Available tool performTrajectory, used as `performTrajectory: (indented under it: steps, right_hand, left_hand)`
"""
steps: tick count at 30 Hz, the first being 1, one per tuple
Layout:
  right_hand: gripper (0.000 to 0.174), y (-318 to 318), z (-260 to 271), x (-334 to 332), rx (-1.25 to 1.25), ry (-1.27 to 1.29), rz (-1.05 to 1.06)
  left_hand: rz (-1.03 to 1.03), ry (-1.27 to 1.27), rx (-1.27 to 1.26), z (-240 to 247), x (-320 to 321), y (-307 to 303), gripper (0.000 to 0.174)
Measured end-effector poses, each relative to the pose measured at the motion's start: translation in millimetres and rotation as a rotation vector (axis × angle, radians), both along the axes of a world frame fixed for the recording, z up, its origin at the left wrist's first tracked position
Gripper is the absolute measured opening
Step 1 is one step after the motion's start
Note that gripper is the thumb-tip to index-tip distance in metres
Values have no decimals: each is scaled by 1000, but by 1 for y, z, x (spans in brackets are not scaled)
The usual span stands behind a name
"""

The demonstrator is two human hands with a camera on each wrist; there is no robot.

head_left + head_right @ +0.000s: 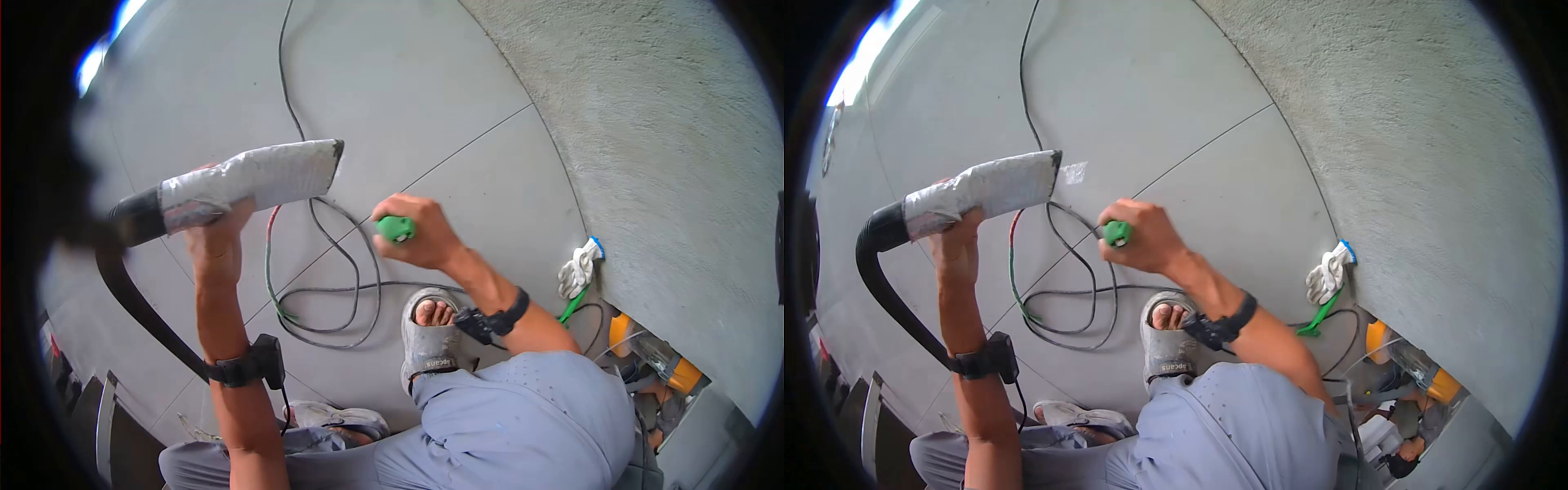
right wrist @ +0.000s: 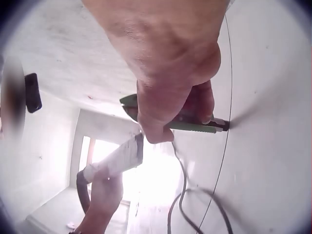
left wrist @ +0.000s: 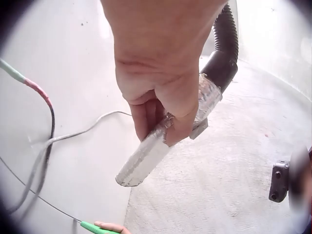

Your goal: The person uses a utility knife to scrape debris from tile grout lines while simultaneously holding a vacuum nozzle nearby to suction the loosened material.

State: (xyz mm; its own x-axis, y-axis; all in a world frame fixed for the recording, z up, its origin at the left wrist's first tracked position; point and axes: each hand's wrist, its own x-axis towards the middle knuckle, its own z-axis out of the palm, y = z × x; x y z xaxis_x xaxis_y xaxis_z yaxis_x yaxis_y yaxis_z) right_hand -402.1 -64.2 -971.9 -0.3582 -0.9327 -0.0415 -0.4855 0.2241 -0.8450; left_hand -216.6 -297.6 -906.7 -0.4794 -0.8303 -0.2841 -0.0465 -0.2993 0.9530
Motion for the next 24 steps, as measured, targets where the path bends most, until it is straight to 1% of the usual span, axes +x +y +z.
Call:
performTrajectory:
  steps: [1,3,4,6,8,10,12,13,14,15,16,18,19,21,23,24]
  right_hand:
    - [24,-2,-1,-1,1,13,4]
    - [27,-5,-6,-4,282,-517,-145]
    - [31,-2,-11,-17,208,-751,-245]
    - [32,8,-10,-60,255,-804,-339]
    - [32,22,-13,-114,223,-737,-399]
    - [24,34,-4,-169,142,-647,-532]
    - [27,44,8,-206,108,-529,-684]
    - [27,52,7,-226,111,-528,-684]
    - [27,60,3,-247,148,-353,-673]
    - [27,57,8,-249,184,-182,-657]
    - [27,54,9,-246,183,-186,-653]
    - [27,48,12,-227,306,108,-559]
    - [27,42,14,-208,304,94,-548]
    - [30,31,16,-156,287,-27,-355]
    - [29,18,26,-96,290,-176,-280]
    - [28,14,30,-66,272,-91,-117]
  left_hand:
    - [4,13,1,-4,6,-5,55]
    - [14,126,80,-15,28,-15,57]
    - [8,148,135,-16,32,-20,59]
    - [3,166,122,-13,33,-20,60]
    - [0,170,116,-12,37,-17,61]
    - [-50,105,97,-13,41,-16,61]
    - [-59,73,96,-16,40,-13,61]
    - [-67,39,95,-18,39,-11,60]
    - [-64,42,94,-20,38,-10,60]
    - [-87,29,89,-20,38,-9,59]
    - [-110,14,84,-19,38,-9,59]
    - [-87,-43,74,-14,37,-6,58]
    - [-67,-98,63,-12,39,-8,57]
    - [-73,-174,15,-12,52,-18,55]
    - [-82,-238,-29,-11,68,-28,53]
    - [-67,-198,-38,-9,76,-33,54]
